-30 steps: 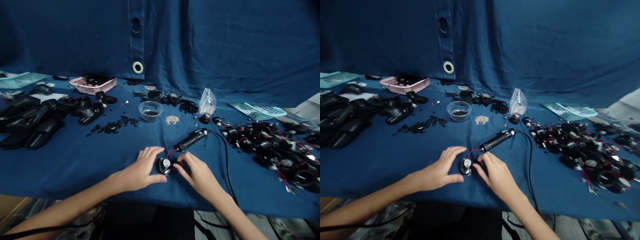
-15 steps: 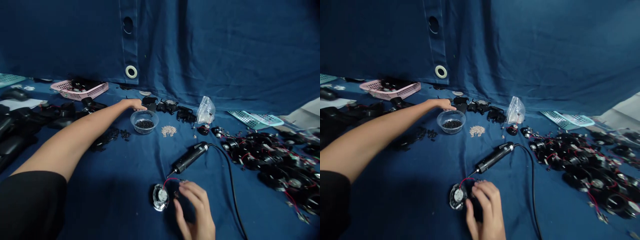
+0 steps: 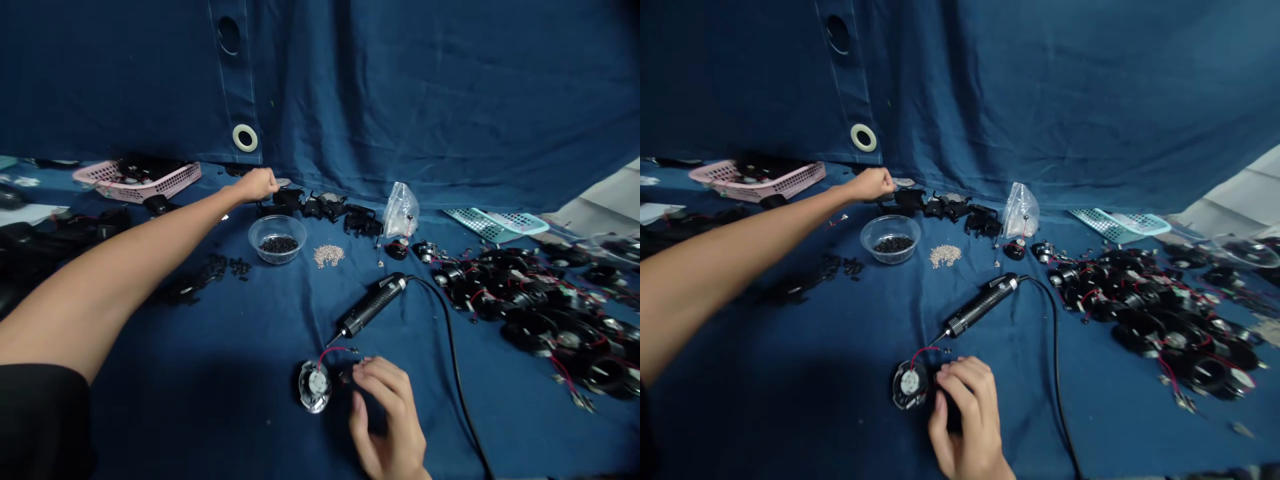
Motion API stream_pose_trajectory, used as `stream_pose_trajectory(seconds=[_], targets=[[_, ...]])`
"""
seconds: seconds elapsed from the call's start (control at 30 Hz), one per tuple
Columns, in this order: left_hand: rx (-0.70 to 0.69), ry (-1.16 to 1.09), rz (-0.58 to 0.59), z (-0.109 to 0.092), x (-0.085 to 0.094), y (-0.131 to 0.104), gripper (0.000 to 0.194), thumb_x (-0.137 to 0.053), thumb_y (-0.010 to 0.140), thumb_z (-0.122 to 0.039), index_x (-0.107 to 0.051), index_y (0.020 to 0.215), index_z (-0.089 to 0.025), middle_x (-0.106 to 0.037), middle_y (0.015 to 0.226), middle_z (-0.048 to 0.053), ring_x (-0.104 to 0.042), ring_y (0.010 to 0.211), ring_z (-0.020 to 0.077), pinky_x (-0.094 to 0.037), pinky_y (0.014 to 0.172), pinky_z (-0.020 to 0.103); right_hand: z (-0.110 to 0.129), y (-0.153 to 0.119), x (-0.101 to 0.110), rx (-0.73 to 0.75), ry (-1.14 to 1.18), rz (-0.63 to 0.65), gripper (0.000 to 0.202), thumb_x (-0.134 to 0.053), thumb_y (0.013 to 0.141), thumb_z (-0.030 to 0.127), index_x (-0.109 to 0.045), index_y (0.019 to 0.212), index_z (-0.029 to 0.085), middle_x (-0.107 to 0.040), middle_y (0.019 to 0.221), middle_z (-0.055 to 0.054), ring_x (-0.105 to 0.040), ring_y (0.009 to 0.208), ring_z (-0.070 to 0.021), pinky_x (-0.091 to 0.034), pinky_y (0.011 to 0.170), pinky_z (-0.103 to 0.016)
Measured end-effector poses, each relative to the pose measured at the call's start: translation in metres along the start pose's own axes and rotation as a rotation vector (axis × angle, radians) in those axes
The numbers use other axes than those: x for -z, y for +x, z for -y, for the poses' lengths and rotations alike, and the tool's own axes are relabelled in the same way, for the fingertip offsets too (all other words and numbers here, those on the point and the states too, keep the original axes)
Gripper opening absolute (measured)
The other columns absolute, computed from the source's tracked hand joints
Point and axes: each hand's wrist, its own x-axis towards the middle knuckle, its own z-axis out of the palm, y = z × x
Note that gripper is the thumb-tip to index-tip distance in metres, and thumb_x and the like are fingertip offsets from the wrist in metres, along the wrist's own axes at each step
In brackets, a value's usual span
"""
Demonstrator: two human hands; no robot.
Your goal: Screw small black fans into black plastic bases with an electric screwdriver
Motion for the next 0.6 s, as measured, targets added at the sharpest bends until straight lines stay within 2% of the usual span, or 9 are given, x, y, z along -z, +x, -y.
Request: stream_pose_trajectory(seconds=[0.1,0.13,0.17,0.23,0.3,0.33,0.4,0.5,0.6], targets=[[-0.078,0.047,-0.288,-0.022,0.039,-0.024,0.021,-0.050,0.094,-0.028,-0.058,0.103,-0.012,-0.062,0.113,0.010,-0.054,0.100,0.0173,-0.040,0.086,0.029,0.000,-0.003,0.001,0.059,-0.026,0.024,0.042,-0.057,0.075,-0.001,-0.056,0.116,0.012,-0.061,0.105,-0.012,-0.059,0.105,-0.0226,-0.054,0.086,-0.044],[-0.113,0.050,-0.337,-0.030,0.053,-0.037,0.025,-0.044,0.098,-0.030,-0.053,0.111,-0.011,-0.060,0.118,0.009,-0.052,0.102,0.0146,-0.039,0.089,0.028,0.001,-0.001,0.003,0.098,-0.045,0.044,0.046,-0.058,0.075,0.000,-0.055,0.119,0.012,-0.061,0.109,-0.013,-0.057,0.109,-0.0242,-0.053,0.089,-0.046],[-0.162,0.044,-0.354,-0.040,0.066,-0.053,0.029,-0.039,0.101,-0.032,-0.048,0.118,-0.011,-0.060,0.117,0.007,-0.053,0.099,0.0114,-0.039,0.089,0.027,0.002,0.001,0.004,0.143,-0.065,0.077,0.050,-0.060,0.075,0.001,-0.054,0.123,0.012,-0.060,0.115,-0.014,-0.055,0.115,-0.0263,-0.051,0.093,-0.048],[-0.308,0.018,-0.315,-0.060,0.087,-0.090,0.040,-0.027,0.105,-0.037,-0.038,0.126,-0.004,-0.062,0.108,0.006,-0.056,0.092,0.0079,-0.040,0.084,0.025,0.007,0.011,0.009,0.225,-0.098,0.187,0.057,-0.062,0.075,0.004,-0.050,0.130,0.012,-0.057,0.127,-0.016,-0.048,0.127,-0.0296,-0.047,0.101,-0.050],[-0.353,0.109,-0.212,-0.079,0.094,-0.133,0.050,-0.026,0.103,-0.043,-0.042,0.122,0.000,-0.061,0.098,0.004,-0.056,0.087,0.0077,-0.038,0.083,0.026,0.012,0.024,0.013,0.262,-0.117,0.346,0.061,-0.061,0.079,0.008,-0.045,0.137,0.013,-0.052,0.136,-0.015,-0.040,0.136,-0.0297,-0.041,0.108,-0.050],[-0.358,0.168,-0.146,-0.088,0.091,-0.155,0.050,-0.029,0.102,-0.044,-0.048,0.117,0.000,-0.060,0.093,0.002,-0.056,0.086,0.0084,-0.037,0.084,0.026,0.014,0.030,0.015,0.267,-0.123,0.431,0.061,-0.059,0.082,0.012,-0.041,0.140,0.014,-0.051,0.139,-0.014,-0.038,0.138,-0.0289,-0.038,0.111,-0.050],[-0.373,0.205,0.006,-0.102,0.071,-0.200,0.040,-0.041,0.100,-0.041,-0.059,0.105,-0.005,-0.062,0.090,0.002,-0.057,0.086,0.0111,-0.038,0.082,0.026,0.015,0.038,0.017,0.231,-0.128,0.591,0.061,-0.056,0.088,0.021,-0.035,0.145,0.016,-0.051,0.139,-0.012,-0.042,0.134,-0.0271,-0.039,0.110,-0.048],[-0.401,0.031,0.297,-0.109,0.018,-0.256,0.025,-0.047,0.099,-0.032,-0.062,0.099,-0.013,-0.065,0.094,0.003,-0.060,0.085,0.0142,-0.042,0.078,0.025,0.010,0.040,0.014,0.071,-0.095,0.740,0.051,-0.052,0.093,0.032,-0.041,0.140,0.019,-0.058,0.125,-0.010,-0.054,0.117,-0.0244,-0.046,0.101,-0.045],[-0.351,-0.088,0.449,-0.105,-0.030,-0.294,0.027,-0.045,0.100,-0.036,-0.061,0.097,-0.016,-0.064,0.098,0.004,-0.060,0.087,0.0166,-0.045,0.079,0.027,0.003,0.032,0.008,-0.121,0.042,0.763,0.030,-0.054,0.093,0.034,-0.055,0.120,0.021,-0.059,0.116,-0.006,-0.058,0.106,-0.0191,-0.048,0.096,-0.037]])
